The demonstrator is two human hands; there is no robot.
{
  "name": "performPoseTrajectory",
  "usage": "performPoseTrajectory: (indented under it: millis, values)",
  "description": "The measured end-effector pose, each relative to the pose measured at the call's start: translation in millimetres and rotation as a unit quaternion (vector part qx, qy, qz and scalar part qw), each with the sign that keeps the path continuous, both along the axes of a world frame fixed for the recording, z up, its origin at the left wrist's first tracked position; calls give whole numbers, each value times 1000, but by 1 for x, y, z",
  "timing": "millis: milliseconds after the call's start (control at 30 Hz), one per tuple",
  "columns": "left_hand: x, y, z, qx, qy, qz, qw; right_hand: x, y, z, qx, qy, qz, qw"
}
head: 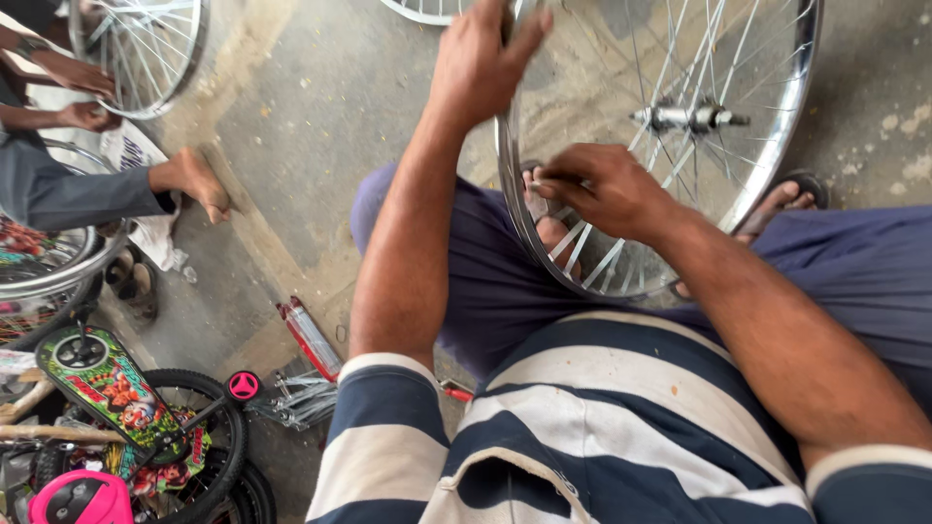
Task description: The person sits on the floor and uses a spoke wrench to tighten the nipples on a bicycle wheel rim. They rotate the wheel to access different spokes and continue adjusting the tension throughout the clip.
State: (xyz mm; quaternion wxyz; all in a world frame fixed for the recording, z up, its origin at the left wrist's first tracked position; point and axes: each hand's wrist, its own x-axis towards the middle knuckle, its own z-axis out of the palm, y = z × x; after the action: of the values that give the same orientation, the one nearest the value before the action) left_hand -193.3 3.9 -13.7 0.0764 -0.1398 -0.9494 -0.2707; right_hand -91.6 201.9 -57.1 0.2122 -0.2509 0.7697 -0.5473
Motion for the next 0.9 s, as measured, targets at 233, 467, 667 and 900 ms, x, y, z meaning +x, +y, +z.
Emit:
performPoseTrajectory:
  millis: [233, 467, 667, 900]
  values:
    - [31, -20, 12, 39, -216, 31, 975, 4, 11, 1, -27, 195, -74, 978]
    - [32, -22, 3, 56, -212, 37, 975, -6, -13, -8, -45, -64, -60, 995]
    - [33, -22, -3, 64, -214, 31, 974, -8, -8, -5, -206, -49, -32, 977]
    - [32, -22, -4, 69, -220, 32, 973, -2, -14, -6, -51, 44, -25, 997]
